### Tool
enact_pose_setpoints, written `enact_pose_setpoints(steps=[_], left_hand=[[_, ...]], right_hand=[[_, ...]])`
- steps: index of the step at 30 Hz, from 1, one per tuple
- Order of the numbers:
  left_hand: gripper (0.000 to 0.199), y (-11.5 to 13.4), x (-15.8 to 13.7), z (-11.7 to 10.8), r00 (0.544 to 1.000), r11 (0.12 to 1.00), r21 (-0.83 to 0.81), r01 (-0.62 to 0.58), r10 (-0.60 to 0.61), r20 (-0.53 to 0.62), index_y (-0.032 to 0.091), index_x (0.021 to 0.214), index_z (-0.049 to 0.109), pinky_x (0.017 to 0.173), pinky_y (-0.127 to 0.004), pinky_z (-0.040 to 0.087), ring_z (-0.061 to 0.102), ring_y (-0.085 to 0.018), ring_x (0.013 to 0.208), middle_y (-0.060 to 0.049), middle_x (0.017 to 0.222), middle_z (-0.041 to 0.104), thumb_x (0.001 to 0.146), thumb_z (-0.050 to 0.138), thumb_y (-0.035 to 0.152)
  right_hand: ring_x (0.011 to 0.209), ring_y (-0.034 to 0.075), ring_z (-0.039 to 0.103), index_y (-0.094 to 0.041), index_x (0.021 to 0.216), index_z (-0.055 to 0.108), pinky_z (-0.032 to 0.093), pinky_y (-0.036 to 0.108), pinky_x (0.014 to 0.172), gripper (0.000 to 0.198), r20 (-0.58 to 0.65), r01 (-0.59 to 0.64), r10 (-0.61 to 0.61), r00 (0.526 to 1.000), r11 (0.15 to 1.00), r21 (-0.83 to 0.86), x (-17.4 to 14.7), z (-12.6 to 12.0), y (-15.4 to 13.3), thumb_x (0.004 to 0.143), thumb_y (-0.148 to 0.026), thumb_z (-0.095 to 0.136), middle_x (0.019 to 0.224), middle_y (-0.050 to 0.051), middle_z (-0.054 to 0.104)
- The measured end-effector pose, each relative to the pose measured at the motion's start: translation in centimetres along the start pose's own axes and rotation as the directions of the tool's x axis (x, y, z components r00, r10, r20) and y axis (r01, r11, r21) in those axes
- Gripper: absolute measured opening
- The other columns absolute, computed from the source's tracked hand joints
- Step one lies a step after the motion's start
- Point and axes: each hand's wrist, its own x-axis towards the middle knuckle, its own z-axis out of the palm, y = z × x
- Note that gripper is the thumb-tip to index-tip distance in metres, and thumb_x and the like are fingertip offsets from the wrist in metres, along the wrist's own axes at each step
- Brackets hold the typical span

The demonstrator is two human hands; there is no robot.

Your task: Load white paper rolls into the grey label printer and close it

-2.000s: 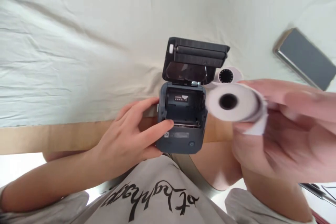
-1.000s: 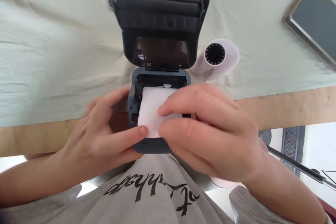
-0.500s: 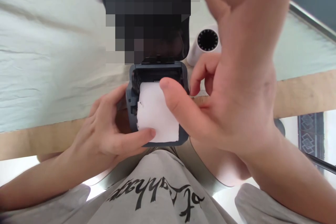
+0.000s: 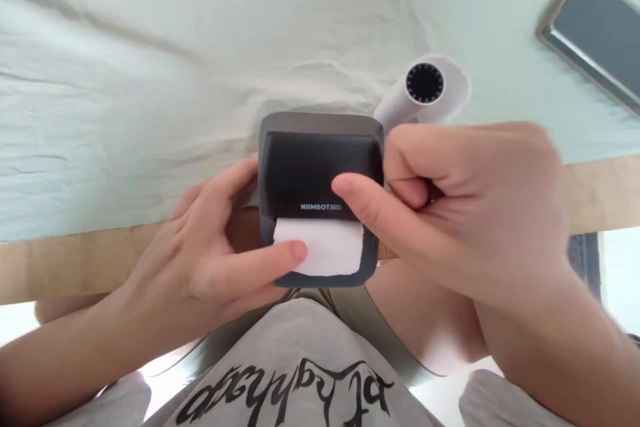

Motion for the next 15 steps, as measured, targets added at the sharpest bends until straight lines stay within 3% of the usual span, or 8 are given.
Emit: enact_pose_setpoints(steps=[2, 4, 6, 11, 15], left_hand=[[0.06, -0.5, 0.0, 0.0, 0.985, 0.985, 0.045, -0.167, 0.169, -0.044, 0.035, 0.157, 0.052, 0.108, -0.061, 0.064, 0.067, -0.042, 0.144, -0.022, 0.16, 0.057, 0.101, 0.074, 0.03], [0.064, -0.8, 0.0, -0.1, 0.98, 0.978, 0.077, -0.195, 0.197, -0.019, 0.025, 0.159, 0.051, 0.108, -0.061, 0.064, 0.068, -0.042, 0.142, -0.027, 0.157, 0.057, 0.099, 0.074, 0.028], [0.064, -1.0, 0.0, -0.2, 0.984, 0.98, 0.088, -0.176, 0.175, 0.013, 0.025, 0.16, 0.051, 0.11, -0.059, 0.064, 0.068, -0.041, 0.142, -0.025, 0.16, 0.057, 0.099, 0.07, 0.028], [0.061, -0.6, 0.2, -0.3, 0.987, 0.984, 0.087, -0.158, 0.157, 0.021, 0.024, 0.156, 0.053, 0.107, -0.059, 0.065, 0.068, -0.041, 0.142, -0.026, 0.158, 0.057, 0.098, 0.07, 0.025], [0.059, -0.5, 0.4, -0.4, 0.987, 0.984, 0.085, -0.159, 0.159, 0.008, 0.021, 0.152, 0.055, 0.104, -0.06, 0.066, 0.069, -0.043, 0.141, -0.03, 0.152, 0.059, 0.095, 0.068, 0.02]], right_hand=[[0.07, 0.001, 0.034, -0.011, 0.081, 0.049, 0.023, 0.021, 0.061, 0.059, 0.003, -0.006, 0.006, 1.0, 1.0, -0.005, 0.2, 0.5, -0.5, 0.1, -0.065, 0.062, 0.068, 0.004, 0.032], [0.072, 0.003, 0.04, -0.011, 0.081, 0.051, 0.028, 0.02, 0.061, 0.064, 0.005, -0.015, 0.015, 1.0, 1.0, -0.002, 0.4, 0.7, -0.8, 0.098, -0.072, 0.059, 0.068, 0.005, 0.034], [0.07, 0.002, 0.04, -0.01, 0.077, 0.049, 0.03, 0.018, 0.059, 0.066, 0.008, -0.036, 0.036, 0.999, 0.999, 0.0, 0.5, 0.8, -1.1, 0.098, -0.072, 0.06, 0.066, 0.004, 0.034], [0.054, -0.004, 0.021, -0.008, 0.066, 0.028, 0.01, 0.014, 0.044, 0.063, 0.043, -0.101, 0.1, 0.994, 0.995, 0.02, 1.2, 1.2, -2.0, 0.097, -0.044, 0.07, 0.055, 0.0, 0.021], [0.049, -0.006, 0.016, -0.009, 0.063, 0.025, 0.005, 0.013, 0.039, 0.061, 0.047, -0.016, 0.015, 0.999, 0.999, 0.028, 1.9, 1.6, -1.7, 0.097, -0.034, 0.069, 0.05, -0.002, 0.02]])
